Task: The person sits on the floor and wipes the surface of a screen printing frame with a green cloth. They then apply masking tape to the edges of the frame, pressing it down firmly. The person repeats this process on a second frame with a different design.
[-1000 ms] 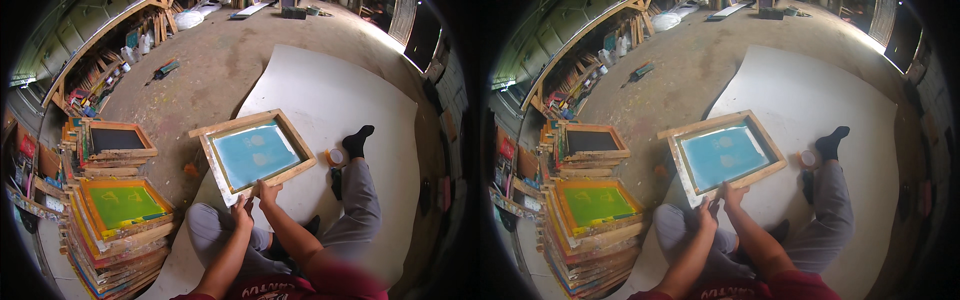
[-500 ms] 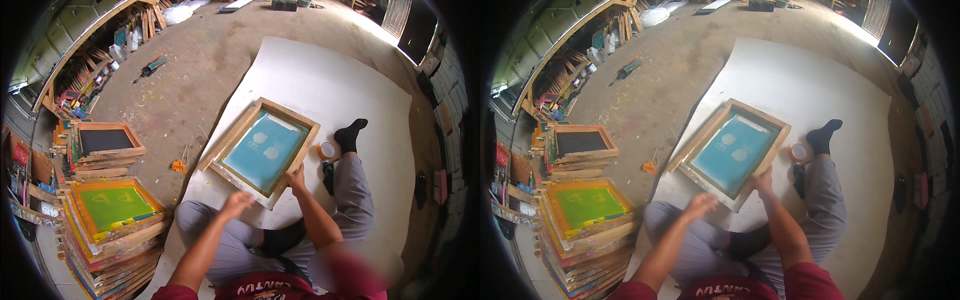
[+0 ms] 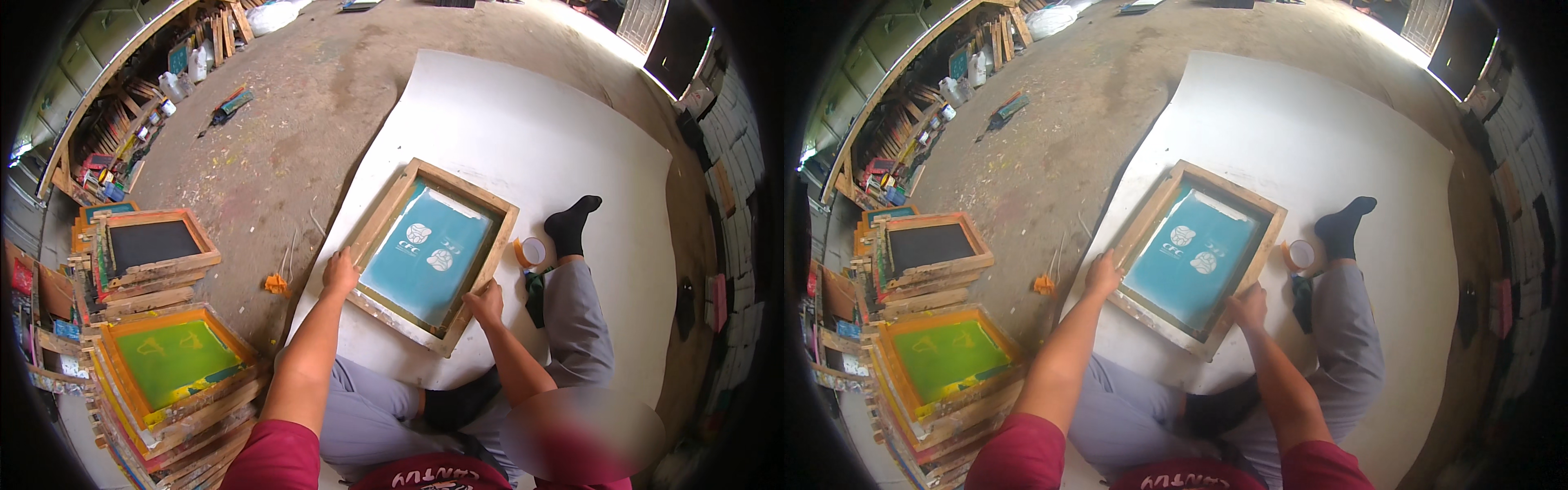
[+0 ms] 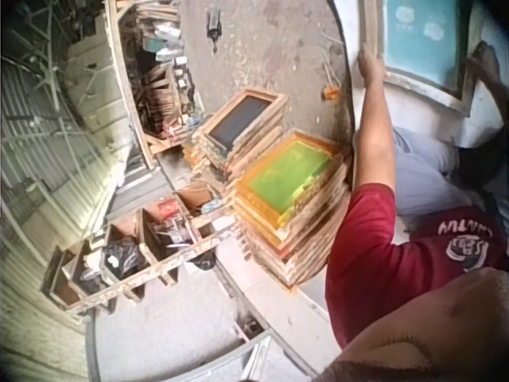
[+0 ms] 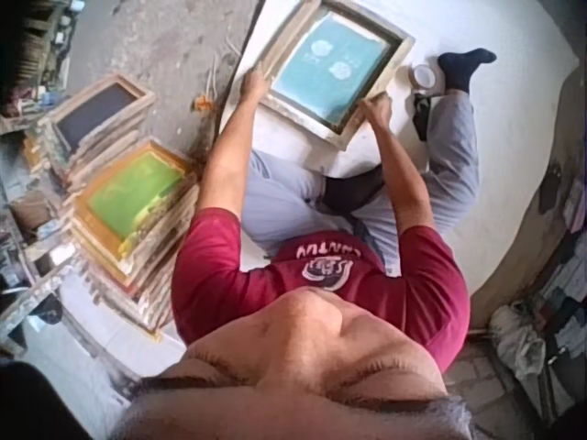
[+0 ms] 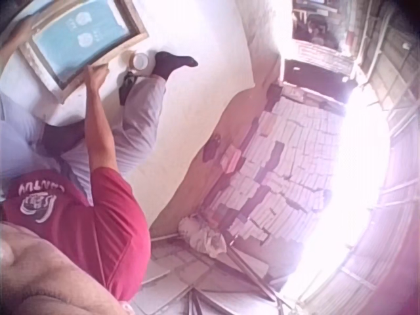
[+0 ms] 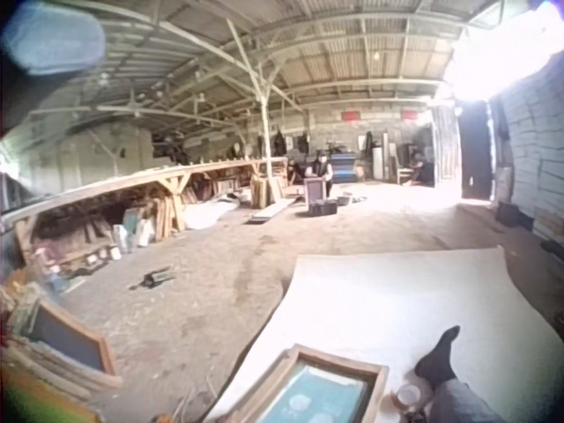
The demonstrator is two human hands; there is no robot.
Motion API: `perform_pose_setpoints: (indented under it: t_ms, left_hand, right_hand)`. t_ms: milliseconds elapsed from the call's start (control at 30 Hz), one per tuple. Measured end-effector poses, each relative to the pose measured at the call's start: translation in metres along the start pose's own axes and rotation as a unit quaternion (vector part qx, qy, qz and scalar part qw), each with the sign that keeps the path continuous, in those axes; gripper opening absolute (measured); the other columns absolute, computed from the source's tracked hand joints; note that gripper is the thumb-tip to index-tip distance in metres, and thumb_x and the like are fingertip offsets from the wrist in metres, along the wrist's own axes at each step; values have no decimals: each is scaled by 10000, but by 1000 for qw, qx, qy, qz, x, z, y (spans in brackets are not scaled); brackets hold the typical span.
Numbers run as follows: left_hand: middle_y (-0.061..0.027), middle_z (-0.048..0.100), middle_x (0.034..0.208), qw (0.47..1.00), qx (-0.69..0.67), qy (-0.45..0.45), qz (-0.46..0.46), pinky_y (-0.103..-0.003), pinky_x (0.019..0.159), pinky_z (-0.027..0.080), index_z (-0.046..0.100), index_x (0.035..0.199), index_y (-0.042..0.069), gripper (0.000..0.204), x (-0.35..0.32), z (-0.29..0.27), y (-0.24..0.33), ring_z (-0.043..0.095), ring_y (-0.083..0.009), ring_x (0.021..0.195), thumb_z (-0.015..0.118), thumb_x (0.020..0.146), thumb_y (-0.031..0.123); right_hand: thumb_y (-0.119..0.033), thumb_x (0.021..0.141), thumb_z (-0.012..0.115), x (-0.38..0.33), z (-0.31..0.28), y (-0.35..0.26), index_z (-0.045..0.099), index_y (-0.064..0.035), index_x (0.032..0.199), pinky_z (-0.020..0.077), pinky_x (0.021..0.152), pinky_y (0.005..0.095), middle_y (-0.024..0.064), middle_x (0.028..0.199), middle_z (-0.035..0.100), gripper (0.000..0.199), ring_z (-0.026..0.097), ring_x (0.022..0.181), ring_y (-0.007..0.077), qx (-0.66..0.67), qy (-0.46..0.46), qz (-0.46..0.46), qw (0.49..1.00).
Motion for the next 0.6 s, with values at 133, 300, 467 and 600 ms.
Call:
perform_pose_setpoints:
  t_ms: [133,300,467,600]
  left_hand:
    - [-210,638,1343,999,-7,34,33,-499,1046,519,576,1372,12,519,-8,0,-2,622,-409,1242,759,900,127]
    - [-230,654,1318,996,-50,67,17,-491,1047,513,580,1364,-5,560,-60,9,-3,628,-415,1236,795,874,159]
    - [-252,705,1209,995,-83,40,-41,-520,970,543,552,1294,-3,621,-107,32,-18,679,-446,1133,870,814,228]
    - [-257,714,1193,997,-76,-8,-3,-531,919,556,538,1274,17,649,-113,27,-3,691,-454,1100,882,804,303]
  right_hand:
    - [-233,722,802,11,-11,5,559,-10,1379,520,1037,472,252,1254,597,735,628,1184,436,3,3,-33,999]
    - [-239,689,830,37,-33,18,641,46,1228,531,983,458,269,1196,656,639,656,1125,413,-45,11,-108,993]
    - [-267,698,876,59,-37,31,530,21,1420,514,1026,466,280,1304,616,851,622,1214,438,-90,-47,-172,980]
    - [-305,714,920,84,-35,66,465,1,1517,512,1043,463,278,1349,606,972,613,1243,438,-127,-13,-202,971]
Point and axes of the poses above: each hand's wrist, its own x-axis towards the middle knuckle, its own z-axis out of the palm, y = z × x, the point moved 1 cm from there along x, towards the middle knuckle
